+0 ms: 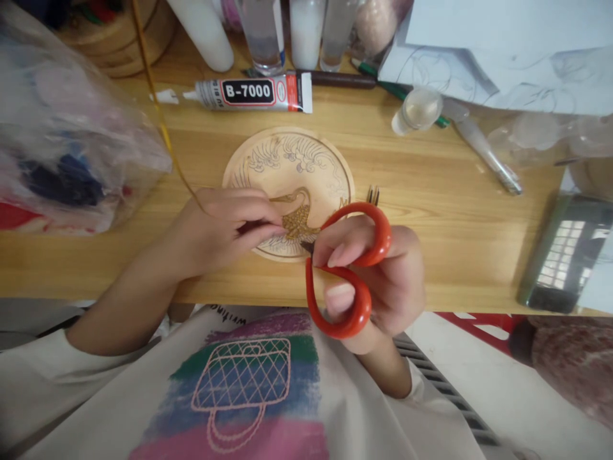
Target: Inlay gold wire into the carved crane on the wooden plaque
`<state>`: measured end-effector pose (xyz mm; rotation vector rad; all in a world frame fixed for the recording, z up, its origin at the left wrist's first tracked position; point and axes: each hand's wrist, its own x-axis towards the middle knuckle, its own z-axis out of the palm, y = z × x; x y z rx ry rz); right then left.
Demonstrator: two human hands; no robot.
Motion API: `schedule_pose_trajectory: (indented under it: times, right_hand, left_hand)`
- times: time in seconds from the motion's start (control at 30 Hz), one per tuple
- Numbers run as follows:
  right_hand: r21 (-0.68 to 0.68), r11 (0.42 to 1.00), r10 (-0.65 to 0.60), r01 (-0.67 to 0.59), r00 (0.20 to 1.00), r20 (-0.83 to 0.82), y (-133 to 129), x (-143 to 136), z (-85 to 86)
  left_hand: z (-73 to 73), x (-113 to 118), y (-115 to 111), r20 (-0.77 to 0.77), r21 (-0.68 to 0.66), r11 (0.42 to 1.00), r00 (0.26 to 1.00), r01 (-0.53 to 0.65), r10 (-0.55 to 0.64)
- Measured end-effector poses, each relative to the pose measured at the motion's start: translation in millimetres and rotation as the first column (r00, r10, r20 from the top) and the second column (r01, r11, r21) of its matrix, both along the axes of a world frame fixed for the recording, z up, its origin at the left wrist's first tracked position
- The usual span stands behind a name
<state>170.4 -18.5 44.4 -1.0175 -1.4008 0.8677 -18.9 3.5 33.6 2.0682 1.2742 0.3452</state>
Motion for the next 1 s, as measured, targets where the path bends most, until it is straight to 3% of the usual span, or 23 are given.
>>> schedule_pose_trajectory:
  times: [0.4, 0.6, 1.0]
  right_hand:
    - [0.073, 0.997, 0.009, -0.004, 0.998, -0.066, -1, -4, -5.2]
    - [0.118, 0.99, 0.077, -0.074, 0.997, -0.023, -1, -4, -9.2]
    - [0.138, 0.989, 0.051, -0.049, 0.999, -0.013, 1, -5, -13.5]
  left_hand:
    - [1.7, 1, 0, -0.012, -0.008, 1.0, 1.0, 0.001, -0.001]
    - [0.7, 0, 0, -0.014, 0.005, 1.0, 1.0, 0.002, -0.002]
    - [1.7, 1, 0, -0.059, -0.008, 1.0, 0.998, -0.003, 0.003]
